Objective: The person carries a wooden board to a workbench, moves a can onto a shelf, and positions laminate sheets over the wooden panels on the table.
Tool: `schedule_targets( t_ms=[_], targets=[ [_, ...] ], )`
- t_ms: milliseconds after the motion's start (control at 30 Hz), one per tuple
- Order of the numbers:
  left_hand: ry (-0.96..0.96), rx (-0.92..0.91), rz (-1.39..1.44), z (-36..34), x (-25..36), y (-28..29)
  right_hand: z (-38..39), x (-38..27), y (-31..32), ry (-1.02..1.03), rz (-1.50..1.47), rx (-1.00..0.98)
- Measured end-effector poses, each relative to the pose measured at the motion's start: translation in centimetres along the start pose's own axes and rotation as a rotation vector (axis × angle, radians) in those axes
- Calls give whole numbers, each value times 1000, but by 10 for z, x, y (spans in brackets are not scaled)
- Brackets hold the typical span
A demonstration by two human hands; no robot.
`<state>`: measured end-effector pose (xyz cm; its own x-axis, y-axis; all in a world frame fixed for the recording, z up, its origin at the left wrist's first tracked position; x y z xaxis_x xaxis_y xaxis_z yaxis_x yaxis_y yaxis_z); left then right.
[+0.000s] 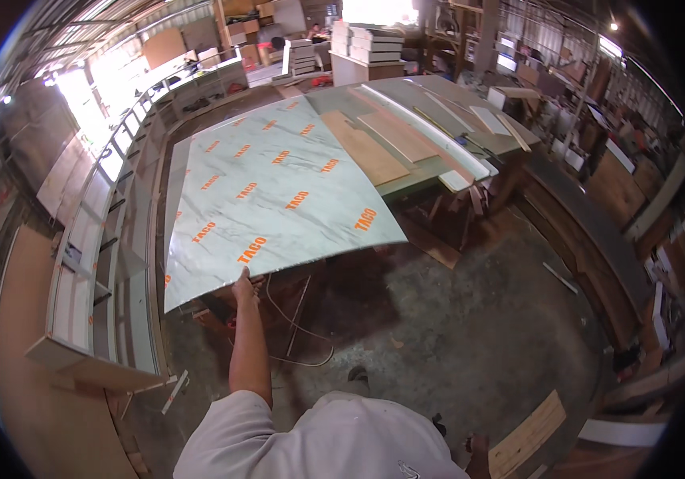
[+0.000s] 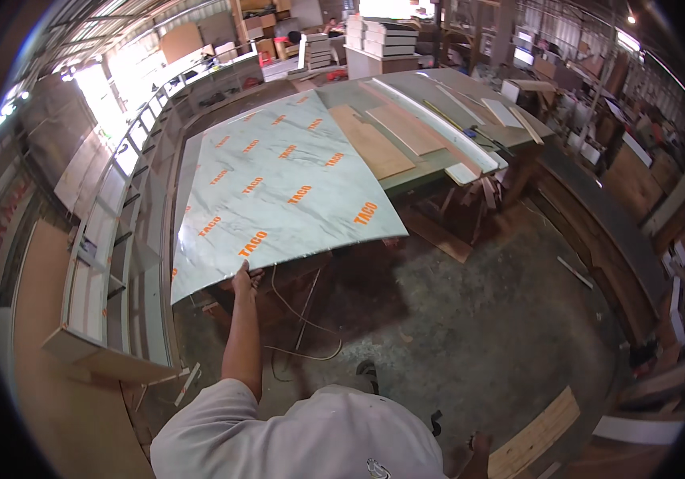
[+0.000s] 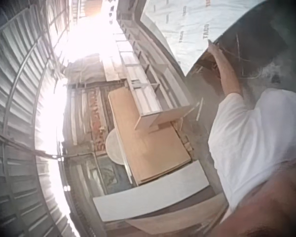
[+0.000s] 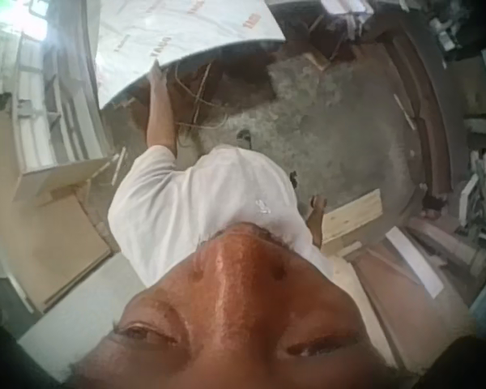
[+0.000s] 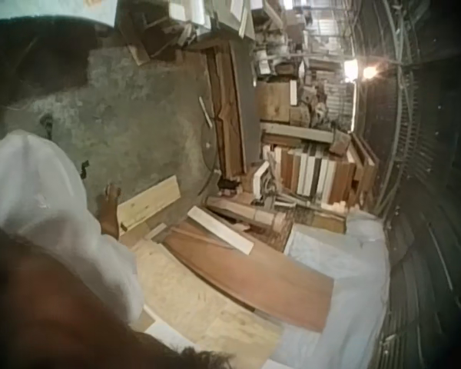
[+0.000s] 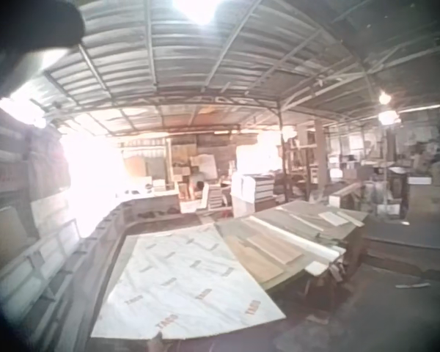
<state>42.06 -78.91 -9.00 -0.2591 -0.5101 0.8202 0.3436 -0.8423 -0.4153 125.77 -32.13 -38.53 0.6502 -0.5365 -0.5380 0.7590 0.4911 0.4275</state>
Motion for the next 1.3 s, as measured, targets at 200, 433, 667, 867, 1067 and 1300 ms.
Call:
schedule_targets(
  t_ms=[200, 433, 667, 867, 1067, 1300],
  targets=[
    [-29, 42, -19, 45, -24, 5, 1, -119, -84, 996, 1302, -162],
    [-70, 77, 13, 125, -48, 22, 7, -205, -103, 941, 1263, -385],
    [-58, 112, 61, 228, -109, 72, -42, -252, -79, 1236, 1615, -302],
    [-37, 174, 31, 340, -172, 100, -84, -233, -20, 301, 640, -386],
    [48, 198, 45, 432, -230, 135, -101, -156, 19, 1292, 1937, -425],
    [187, 137, 1, 507, -302, 192, -117, -103, 72, 845, 1714, -566]
  ],
)
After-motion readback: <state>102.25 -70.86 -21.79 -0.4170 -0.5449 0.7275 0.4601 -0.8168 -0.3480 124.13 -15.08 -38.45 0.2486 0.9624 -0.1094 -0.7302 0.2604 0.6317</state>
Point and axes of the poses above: each hand's wrist, its own z-axis away from the middle knuckle, its own y-axis out of the back of the hand, x = y × z, the point moved 5 cm from there along -z, towards the middle knuckle, and after that the axes turned 5 degrees about z, right-handed, at the moved point
